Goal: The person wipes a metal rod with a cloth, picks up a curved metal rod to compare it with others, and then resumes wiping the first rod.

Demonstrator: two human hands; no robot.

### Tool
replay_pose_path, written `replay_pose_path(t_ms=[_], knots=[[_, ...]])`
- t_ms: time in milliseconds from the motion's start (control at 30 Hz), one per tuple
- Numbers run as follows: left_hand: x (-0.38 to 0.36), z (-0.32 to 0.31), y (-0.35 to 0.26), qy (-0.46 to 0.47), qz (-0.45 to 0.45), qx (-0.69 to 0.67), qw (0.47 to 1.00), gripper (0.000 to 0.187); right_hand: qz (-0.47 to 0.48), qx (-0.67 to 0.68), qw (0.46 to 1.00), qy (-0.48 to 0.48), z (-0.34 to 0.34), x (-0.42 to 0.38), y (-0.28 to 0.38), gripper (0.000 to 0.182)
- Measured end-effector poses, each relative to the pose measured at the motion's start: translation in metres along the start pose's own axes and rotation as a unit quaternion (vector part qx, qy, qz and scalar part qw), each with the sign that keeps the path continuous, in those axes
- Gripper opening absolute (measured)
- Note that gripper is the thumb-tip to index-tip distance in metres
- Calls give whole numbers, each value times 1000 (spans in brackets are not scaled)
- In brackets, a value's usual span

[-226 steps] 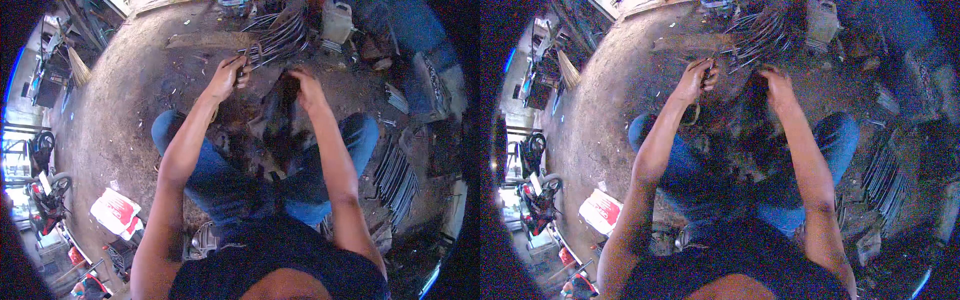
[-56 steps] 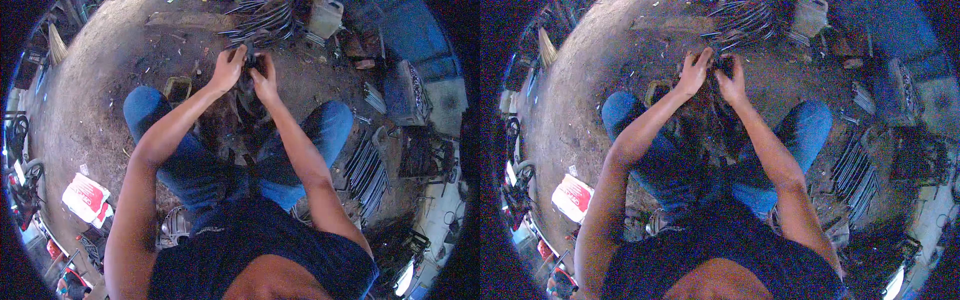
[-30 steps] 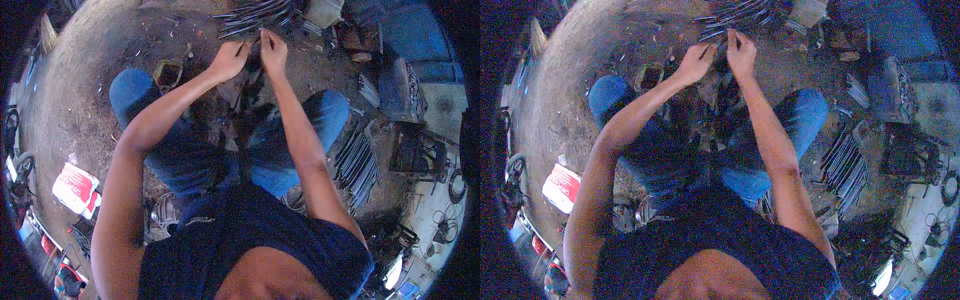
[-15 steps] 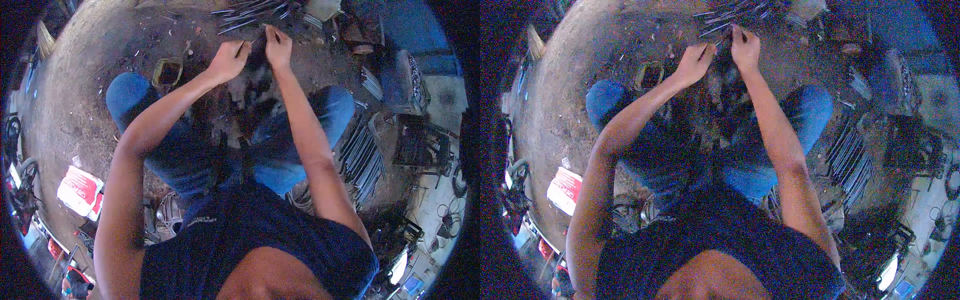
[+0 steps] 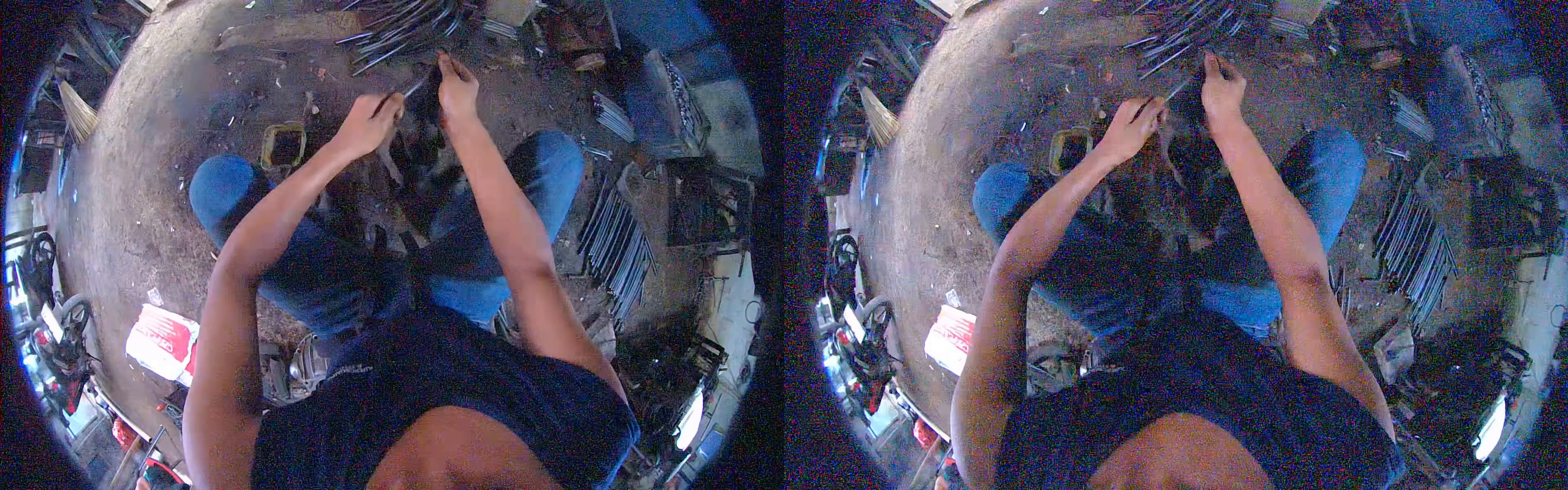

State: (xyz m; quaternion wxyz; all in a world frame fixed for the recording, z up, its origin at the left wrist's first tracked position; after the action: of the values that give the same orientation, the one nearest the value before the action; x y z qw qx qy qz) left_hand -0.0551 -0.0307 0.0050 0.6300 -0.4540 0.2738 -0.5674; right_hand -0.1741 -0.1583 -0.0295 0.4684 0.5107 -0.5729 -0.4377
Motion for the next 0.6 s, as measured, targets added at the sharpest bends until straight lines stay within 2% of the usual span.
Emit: replay_pose_path(t_ms=[33, 67, 100, 133, 167, 200, 233, 267, 300, 367, 400, 433, 500, 533, 567, 600], knots=[[6, 0, 3, 29, 102, -72, 992, 29, 47, -21, 999, -9, -3, -6, 4, 20], [9, 0, 5, 56, 203, -142, 967, 30, 46, -16, 999, -10, -7, -14, 12, 20], [9, 0, 4, 57, 203, -136, 968, 30, 144, -75, 986, 40, -12, -22, 24, 19], [7, 2, 1, -10, 146, -67, 987, 32, 238, -134, 958, 89, -16, -35, 37, 18], [4, 4, -2, -76, 87, 1, 993, 33, 237, -131, 959, 87, -18, -51, 44, 18], [3, 3, -3, -76, 85, 5, 994, 33, 288, -169, 933, 131, -22, -67, 54, 19], [5, 5, -8, -111, 26, -21, 993, 34, 339, -207, 902, 171, -23, -77, 63, 21], [8, 7, -13, -145, -34, -46, 988, 35, 340, -184, 906, 171, -22, -78, 69, 20], [8, 9, -14, -137, -39, -42, 989, 35, 340, -182, 909, 161, -21, -72, 74, 20], [6, 14, -22, -70, 82, 77, 991, 36, 325, -175, 909, 193, -16, -54, 77, 20], [7, 11, -16, -71, 67, 48, 994, 35, 318, -171, 919, 157, -16, -36, 68, 20], [5, 9, -14, -66, 62, 51, 995, 35, 242, -200, 940, 133, -16, -22, 70, 21], [1, 5, -12, -58, 53, 43, 996, 30, 278, -202, 933, 109, -15, -31, 61, 23], [-1, 6, -10, -112, -14, 116, 987, 29, 331, -195, 910, 154, -16, -52, 62, 25], [3, 7, -4, -110, -21, 120, 986, 29, 383, -187, 883, 198, -17, -75, 64, 27], [5, 8, 1, -116, -57, 109, 986, 29, 354, -178, 893, 211, -18, -80, 65, 25]])
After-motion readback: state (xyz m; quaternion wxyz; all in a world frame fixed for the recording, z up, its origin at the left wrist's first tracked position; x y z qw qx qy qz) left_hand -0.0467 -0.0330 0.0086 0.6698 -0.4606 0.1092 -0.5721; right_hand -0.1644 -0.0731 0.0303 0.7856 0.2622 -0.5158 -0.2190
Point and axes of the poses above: each hand's wrist, its own x-axis towards the middle knuckle, its own z-axis out of the back of the hand, y = z × x, the point moved 2 cm from there along x, towards the middle knuckle, and after that the axes turned 9 degrees about z, right-handed, at the moved point
